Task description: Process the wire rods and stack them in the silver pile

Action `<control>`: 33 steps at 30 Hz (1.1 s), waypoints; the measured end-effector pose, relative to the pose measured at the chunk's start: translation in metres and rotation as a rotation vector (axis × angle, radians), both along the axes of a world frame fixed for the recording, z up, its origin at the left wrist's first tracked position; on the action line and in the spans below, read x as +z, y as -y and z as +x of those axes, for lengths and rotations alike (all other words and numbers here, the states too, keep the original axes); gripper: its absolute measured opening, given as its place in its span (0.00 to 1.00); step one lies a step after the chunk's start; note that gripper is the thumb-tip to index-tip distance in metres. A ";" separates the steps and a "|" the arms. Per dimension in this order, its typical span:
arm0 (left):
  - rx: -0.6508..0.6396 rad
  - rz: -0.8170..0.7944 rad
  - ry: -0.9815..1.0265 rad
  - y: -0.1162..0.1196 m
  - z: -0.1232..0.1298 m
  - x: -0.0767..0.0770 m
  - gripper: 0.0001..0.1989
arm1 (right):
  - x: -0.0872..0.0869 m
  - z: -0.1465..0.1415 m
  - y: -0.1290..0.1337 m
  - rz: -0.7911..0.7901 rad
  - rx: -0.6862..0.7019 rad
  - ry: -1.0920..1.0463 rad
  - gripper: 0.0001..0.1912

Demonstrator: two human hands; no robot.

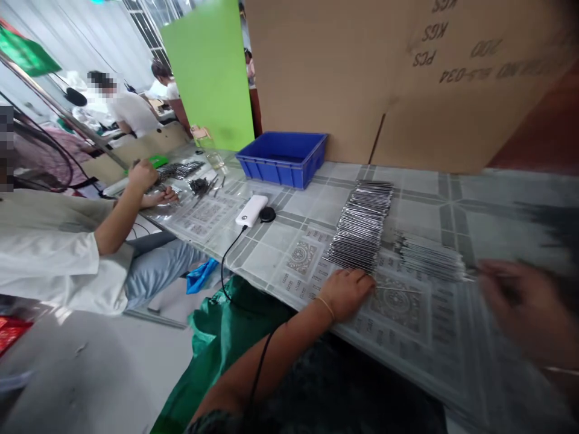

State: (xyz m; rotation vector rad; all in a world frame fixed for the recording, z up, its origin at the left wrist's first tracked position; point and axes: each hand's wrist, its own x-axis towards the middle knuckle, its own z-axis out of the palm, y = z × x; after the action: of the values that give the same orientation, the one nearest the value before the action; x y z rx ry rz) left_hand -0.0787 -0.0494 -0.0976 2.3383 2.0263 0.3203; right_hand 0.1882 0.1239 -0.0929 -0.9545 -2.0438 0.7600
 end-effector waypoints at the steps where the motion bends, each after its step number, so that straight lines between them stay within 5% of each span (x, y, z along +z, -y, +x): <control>1: -0.009 0.003 -0.014 0.001 -0.001 0.001 0.17 | -0.003 -0.012 0.018 0.012 0.066 0.044 0.13; 3: -0.020 0.012 -0.030 0.003 -0.002 0.003 0.17 | -0.011 -0.031 0.050 -0.001 0.236 0.123 0.09; 7: -0.048 0.042 0.070 0.002 -0.006 -0.002 0.16 | -0.024 -0.047 0.076 -0.150 0.173 0.000 0.18; 23: -0.050 0.098 0.133 -0.008 -0.010 -0.008 0.14 | -0.014 -0.038 0.067 -0.160 0.240 -0.122 0.19; 33: -0.057 0.128 0.145 -0.007 -0.010 -0.011 0.14 | -0.001 -0.035 0.067 -0.025 0.319 0.051 0.17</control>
State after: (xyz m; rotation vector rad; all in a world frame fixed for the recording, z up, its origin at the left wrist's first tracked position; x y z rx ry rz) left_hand -0.0891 -0.0422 -0.1088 2.3615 1.9231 0.6151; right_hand 0.1528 0.0572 -0.0938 -0.6727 -2.2664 0.9373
